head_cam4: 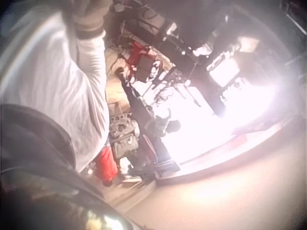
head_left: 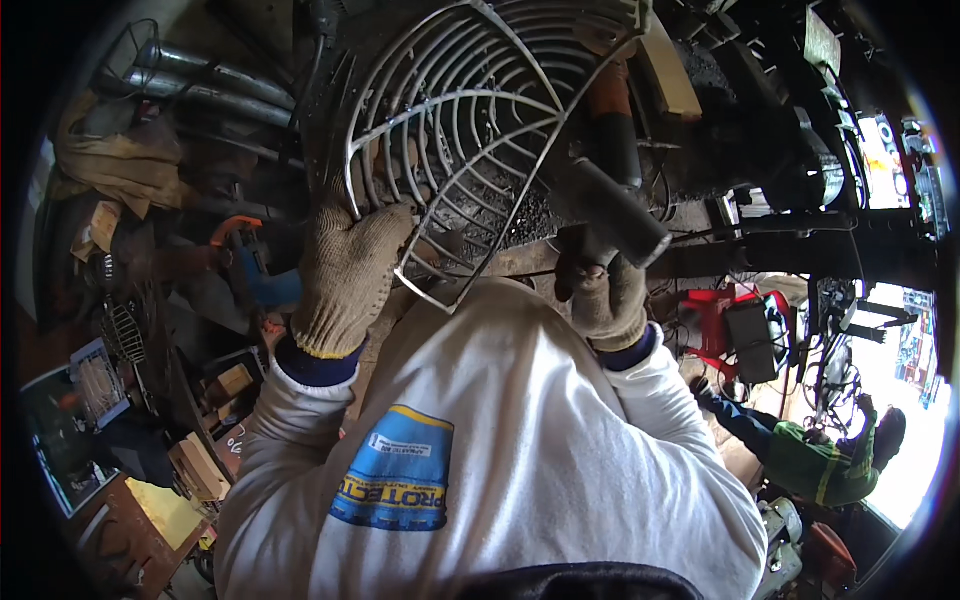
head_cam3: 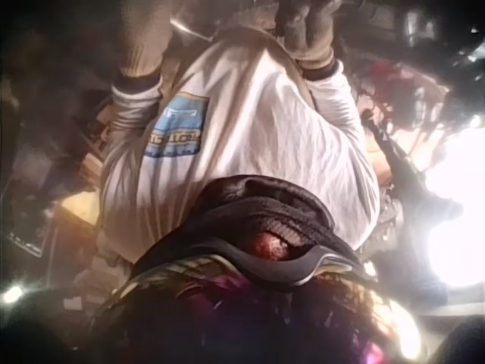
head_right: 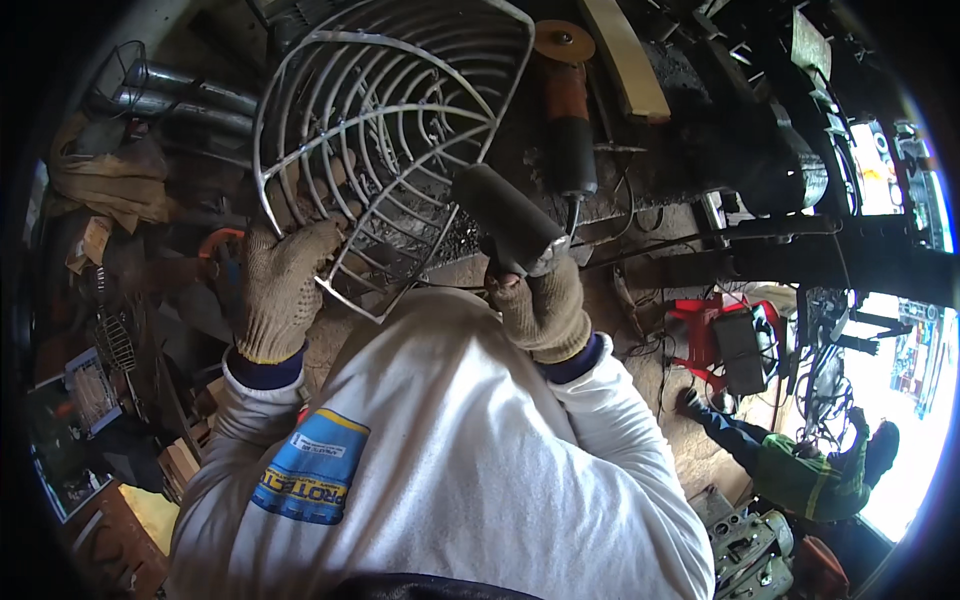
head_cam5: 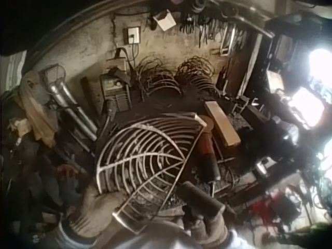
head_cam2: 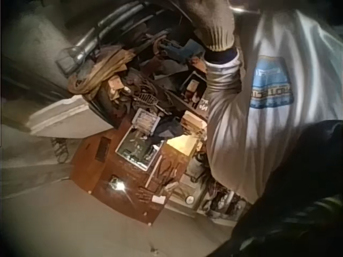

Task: The person uses a hammer to strike and straighten the metal bars of a hemispherical wire cage while holding it on a workbench.

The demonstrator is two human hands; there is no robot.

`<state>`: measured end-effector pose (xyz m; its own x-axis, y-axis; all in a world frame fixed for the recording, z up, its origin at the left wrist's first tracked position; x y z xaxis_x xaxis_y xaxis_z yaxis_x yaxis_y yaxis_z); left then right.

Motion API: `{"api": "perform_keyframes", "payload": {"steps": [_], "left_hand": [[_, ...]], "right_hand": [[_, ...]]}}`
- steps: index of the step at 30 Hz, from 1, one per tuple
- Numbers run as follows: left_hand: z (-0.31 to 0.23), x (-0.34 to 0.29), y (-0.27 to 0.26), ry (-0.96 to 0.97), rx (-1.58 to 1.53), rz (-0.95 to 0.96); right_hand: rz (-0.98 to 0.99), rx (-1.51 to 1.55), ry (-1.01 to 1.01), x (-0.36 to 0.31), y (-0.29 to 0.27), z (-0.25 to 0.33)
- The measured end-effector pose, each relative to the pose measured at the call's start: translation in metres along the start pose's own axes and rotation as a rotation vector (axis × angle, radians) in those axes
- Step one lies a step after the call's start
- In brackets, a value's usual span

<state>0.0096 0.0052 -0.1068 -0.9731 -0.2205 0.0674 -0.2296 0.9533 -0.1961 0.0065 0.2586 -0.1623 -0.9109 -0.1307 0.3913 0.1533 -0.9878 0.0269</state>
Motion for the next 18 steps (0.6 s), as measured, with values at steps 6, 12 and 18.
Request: {"api": "perform_keyframes", "payload": {"steps": [6, 12, 18], "left_hand": [[-0.019, -0.001, 0.003, -0.117, -0.414, -0.048], [-0.019, -0.004, -0.005, -0.141, -0.341, 0.006], [-0.02, -0.008, -0.004, -0.093, -0.252, 0.032]], "right_hand": [[0.01, 0.068, 0.155, -0.013, -0.022, -0.025], [-0.062, 0.053, 0.209, -0.025, -0.027, -0.028], [0.086, -0.096, 0.219, -0.03, -0.023, -0.031]]}}
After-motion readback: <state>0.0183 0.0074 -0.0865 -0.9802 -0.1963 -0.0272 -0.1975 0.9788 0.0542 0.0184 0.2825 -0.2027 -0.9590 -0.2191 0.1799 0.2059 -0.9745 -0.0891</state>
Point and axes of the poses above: each hand's wrist, its own x-axis towards the middle knuckle, its own y-axis out of the palm, z = x × y, the point moved 5 cm from there along x, towards the middle knuckle, and after that the axes turned 1 degree about -z, right-handed, at the moved point
